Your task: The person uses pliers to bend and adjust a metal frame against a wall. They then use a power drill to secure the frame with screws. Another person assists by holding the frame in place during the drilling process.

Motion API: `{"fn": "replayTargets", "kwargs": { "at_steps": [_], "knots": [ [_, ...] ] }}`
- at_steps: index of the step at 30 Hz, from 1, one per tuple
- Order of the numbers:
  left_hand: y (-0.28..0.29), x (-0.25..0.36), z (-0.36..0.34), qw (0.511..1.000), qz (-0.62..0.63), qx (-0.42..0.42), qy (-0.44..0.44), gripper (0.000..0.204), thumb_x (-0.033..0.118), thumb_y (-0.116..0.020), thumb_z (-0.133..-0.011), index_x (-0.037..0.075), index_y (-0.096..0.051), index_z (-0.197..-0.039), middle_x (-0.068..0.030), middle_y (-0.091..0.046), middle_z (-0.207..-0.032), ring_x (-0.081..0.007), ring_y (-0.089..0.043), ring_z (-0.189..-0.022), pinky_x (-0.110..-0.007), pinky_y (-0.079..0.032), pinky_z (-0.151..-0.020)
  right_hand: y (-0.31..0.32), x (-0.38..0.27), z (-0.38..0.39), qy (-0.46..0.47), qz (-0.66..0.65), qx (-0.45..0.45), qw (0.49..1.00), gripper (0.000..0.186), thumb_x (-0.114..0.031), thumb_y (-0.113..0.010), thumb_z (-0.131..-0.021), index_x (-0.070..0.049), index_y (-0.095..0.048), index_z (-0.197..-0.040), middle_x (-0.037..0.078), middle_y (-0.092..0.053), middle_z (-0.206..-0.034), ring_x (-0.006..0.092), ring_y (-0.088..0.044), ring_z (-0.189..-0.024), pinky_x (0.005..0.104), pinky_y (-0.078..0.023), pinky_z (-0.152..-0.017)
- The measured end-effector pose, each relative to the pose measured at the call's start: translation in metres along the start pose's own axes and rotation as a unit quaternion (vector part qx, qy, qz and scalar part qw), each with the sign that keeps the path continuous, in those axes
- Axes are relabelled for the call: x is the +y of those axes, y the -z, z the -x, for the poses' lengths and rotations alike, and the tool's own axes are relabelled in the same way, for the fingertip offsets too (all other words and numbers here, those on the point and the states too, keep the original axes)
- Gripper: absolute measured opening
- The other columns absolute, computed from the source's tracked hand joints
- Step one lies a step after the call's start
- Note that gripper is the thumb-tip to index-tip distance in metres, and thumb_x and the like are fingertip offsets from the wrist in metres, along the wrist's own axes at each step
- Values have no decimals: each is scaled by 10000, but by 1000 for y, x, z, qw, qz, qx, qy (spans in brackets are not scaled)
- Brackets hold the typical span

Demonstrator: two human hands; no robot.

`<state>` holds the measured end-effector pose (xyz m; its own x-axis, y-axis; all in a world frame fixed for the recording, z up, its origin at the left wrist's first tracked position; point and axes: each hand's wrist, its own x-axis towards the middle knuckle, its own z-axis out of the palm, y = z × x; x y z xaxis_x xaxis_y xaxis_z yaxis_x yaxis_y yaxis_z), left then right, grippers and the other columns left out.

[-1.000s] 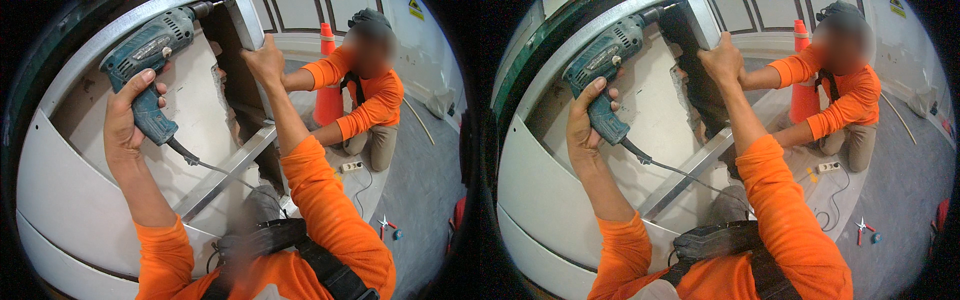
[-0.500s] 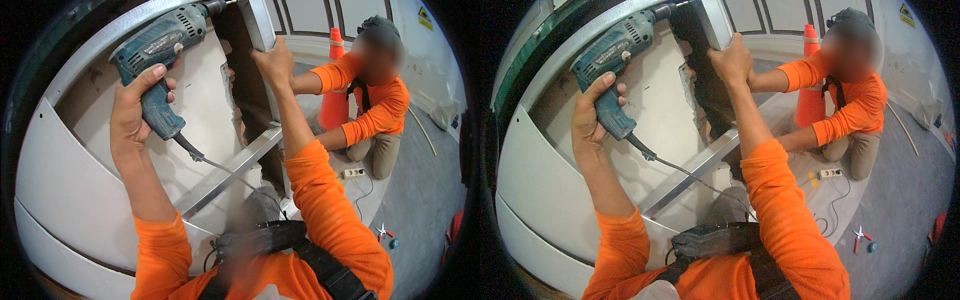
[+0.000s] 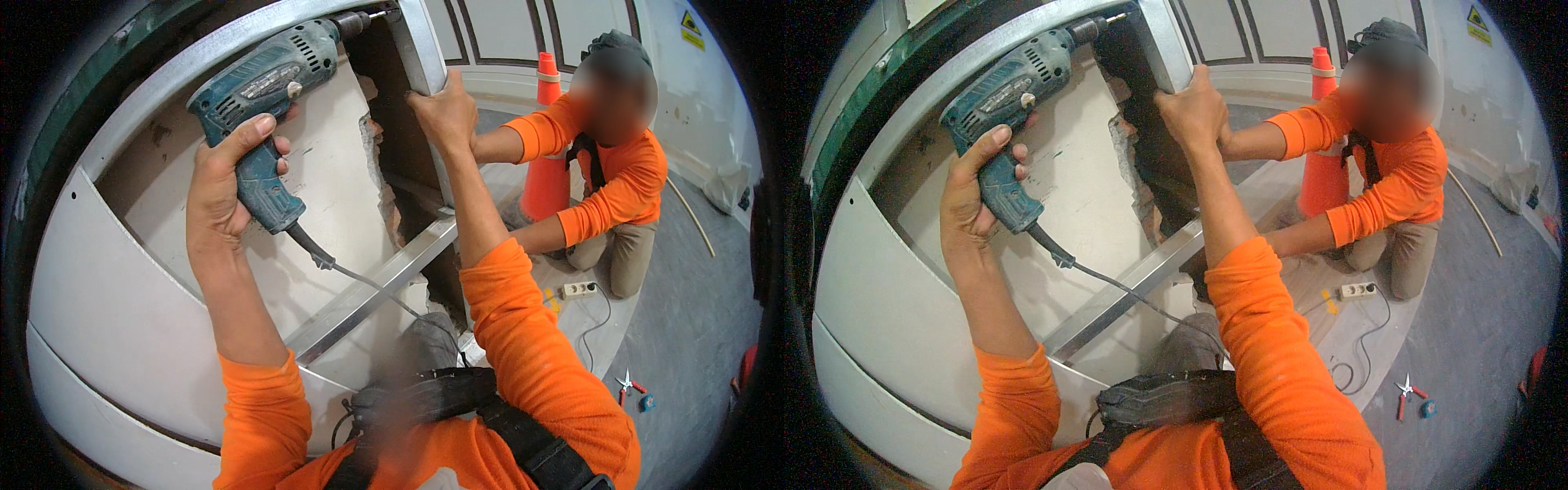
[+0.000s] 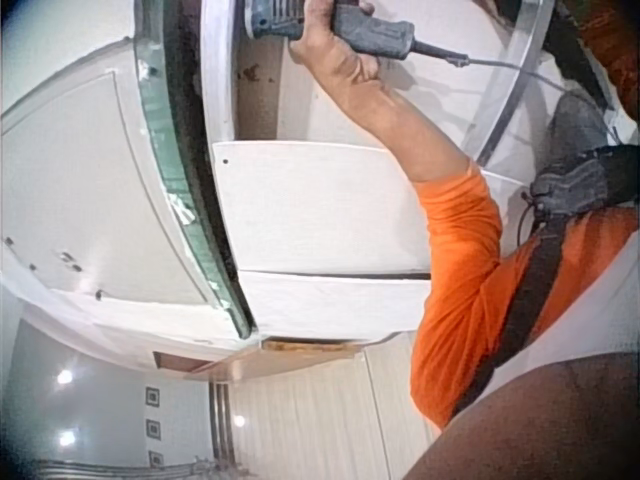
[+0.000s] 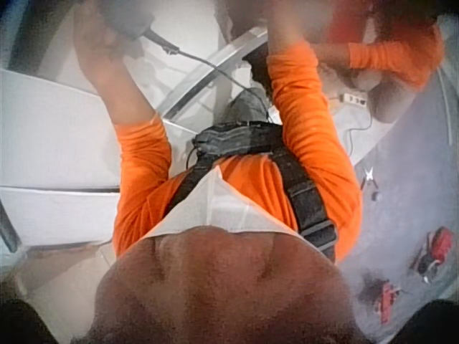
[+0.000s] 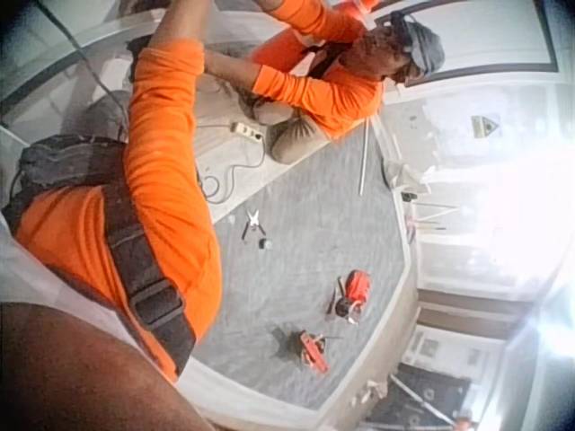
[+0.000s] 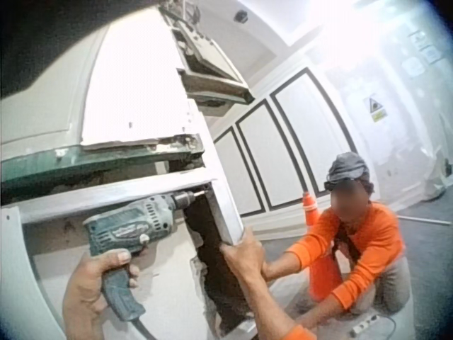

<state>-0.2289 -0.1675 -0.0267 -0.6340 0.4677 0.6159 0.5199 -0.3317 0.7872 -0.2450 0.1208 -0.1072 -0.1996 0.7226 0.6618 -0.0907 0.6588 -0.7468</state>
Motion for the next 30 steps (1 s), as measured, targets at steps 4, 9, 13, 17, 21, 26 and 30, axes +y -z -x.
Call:
{"fn": "replayTargets", "kwargs": {
  "at_steps": [4,9,13,17,21,26,30],
  "knots": [
    [-3,-1,-1,1000,-13,7,-3,427,124,-745,-805,-53,-644,-1179,-187,-724,-1037,-133,-672,-715,-258,-576,-582,3,-2,3,24,-18,11,1000,508,-328,-728,-717,-7,-510,-1045,282,-684,-844,489,-663,-867,538,-496,-810],
    [-5,-4,-3,1000,-25,12,-7,425,145,-757,-792,-49,-659,-1158,-177,-732,-1017,-131,-678,-717,-258,-578,-595,-3,0,2,23,2,19,1000,524,-323,-752,-705,-10,-505,-1046,269,-688,-862,481,-664,-869,537,-499,-806],
    [-9,-2,-4,1000,-15,7,-4,411,145,-754,-797,-47,-662,-1148,-180,-731,-1016,-127,-676,-715,-254,-576,-590,-1,-2,2,17,-2,11,1000,549,-330,-770,-698,-10,-503,-1055,269,-688,-882,482,-663,-884,538,-501,-815],
    [-13,-4,-5,999,-34,16,-19,391,142,-748,-805,-50,-664,-1136,-182,-731,-1016,-120,-674,-715,-246,-573,-579,0,2,-1,26,-5,23,999,542,-327,-769,-698,-9,-508,-1050,270,-685,-868,486,-661,-884,537,-502,-821],
    [-11,-6,-6,1000,-25,13,-9,398,140,-747,-800,-52,-661,-1137,-183,-733,-999,-117,-677,-710,-232,-573,-573,-6,3,2,18,-12,11,1000,534,-319,-762,-698,-7,-508,-1049,288,-682,-871,488,-663,-887,535,-503,-823],
    [-20,-4,-4,999,-38,17,-22,398,137,-752,-795,-52,-660,-1133,-177,-736,-983,-119,-683,-724,-225,-574,-576,-4,5,0,27,-16,22,999,544,-320,-760,-700,-16,-501,-1071,291,-681,-865,488,-663,-888,538,-503,-817],
    [-19,2,-5,999,-35,29,-15,400,133,-748,-798,-63,-654,-1133,-177,-729,-1002,-146,-692,-764,-263,-596,-620,-4,-2,-2,14,-18,12,1000,555,-330,-757,-706,-14,-497,-1081,284,-682,-879,487,-660,-891,532,-501,-812]
  ]
}}
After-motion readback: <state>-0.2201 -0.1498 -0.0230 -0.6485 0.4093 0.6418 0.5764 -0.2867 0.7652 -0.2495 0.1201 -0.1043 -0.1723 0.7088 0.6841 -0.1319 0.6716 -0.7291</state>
